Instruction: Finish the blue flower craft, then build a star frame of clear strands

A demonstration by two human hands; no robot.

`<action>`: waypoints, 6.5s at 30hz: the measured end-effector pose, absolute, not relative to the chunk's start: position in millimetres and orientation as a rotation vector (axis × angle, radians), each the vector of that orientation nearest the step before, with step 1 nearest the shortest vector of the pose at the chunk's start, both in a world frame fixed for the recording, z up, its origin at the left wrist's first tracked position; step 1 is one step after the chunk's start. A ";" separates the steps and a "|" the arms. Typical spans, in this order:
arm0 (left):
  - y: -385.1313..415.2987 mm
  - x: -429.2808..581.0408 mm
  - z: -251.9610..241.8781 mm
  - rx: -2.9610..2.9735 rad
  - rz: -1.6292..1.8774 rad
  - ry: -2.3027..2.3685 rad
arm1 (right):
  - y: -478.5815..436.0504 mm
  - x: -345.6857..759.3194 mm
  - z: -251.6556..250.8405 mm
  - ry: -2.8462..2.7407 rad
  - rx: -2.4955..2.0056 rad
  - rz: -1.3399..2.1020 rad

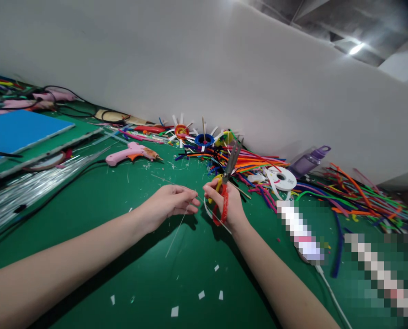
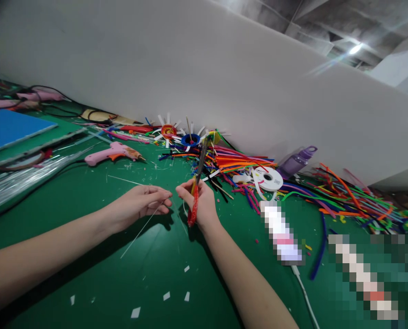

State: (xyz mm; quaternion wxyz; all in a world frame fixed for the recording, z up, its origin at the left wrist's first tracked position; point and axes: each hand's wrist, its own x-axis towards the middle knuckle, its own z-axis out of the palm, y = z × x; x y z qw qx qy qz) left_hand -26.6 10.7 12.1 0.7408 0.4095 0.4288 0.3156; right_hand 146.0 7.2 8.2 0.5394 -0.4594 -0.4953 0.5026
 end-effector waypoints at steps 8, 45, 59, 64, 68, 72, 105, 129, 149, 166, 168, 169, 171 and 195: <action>9.4 -24.1 11.8 0.711 0.908 0.993 | 3.1 143.0 3.8 -1.272 -0.967 1.222; -14.6 -13.2 13.7 1.156 1.111 1.023 | -16.3 109.9 9.9 -1.118 -1.137 1.056; -12.2 -14.3 10.4 1.314 1.059 1.115 | -10.3 113.7 -5.7 -0.983 -1.062 1.130; -12.6 -12.9 17.7 1.303 1.051 1.122 | -9.1 115.3 -8.1 -0.929 -1.020 1.185; -13.0 -11.8 18.6 1.223 1.075 1.075 | -9.8 114.2 -4.6 -0.875 -1.022 1.216; -13.3 -11.1 16.4 1.147 1.099 1.025 | -10.0 111.4 -0.2 -0.796 -0.970 1.284; -10.3 -11.3 6.0 1.051 1.197 0.937 | -11.4 112.4 13.0 -0.805 -0.961 1.351; 2.5 -14.4 -0.1 0.383 1.331 0.872 | -12.1 111.4 0.0 -0.710 -0.877 1.379; -4.4 -9.9 1.5 0.362 1.183 0.851 | -15.9 112.0 4.7 -1.040 -0.766 1.339; 0.4 -16.4 -3.8 0.752 1.031 0.738 | -1.4 138.2 20.8 -1.092 -0.966 1.198; 0.1 -16.1 -3.9 0.815 1.032 0.783 | -1.8 138.6 21.7 -1.092 -0.964 1.251; -0.1 -15.9 -3.8 0.830 1.024 0.805 | -2.1 138.6 22.4 -1.094 -0.959 1.281; -0.7 -15.3 -3.0 0.844 1.004 0.844 | -3.0 138.5 24.6 -1.115 -0.957 1.329; -7.9 -8.4 -5.9 0.740 1.144 0.877 | -11.5 120.3 10.1 -1.129 -1.013 0.983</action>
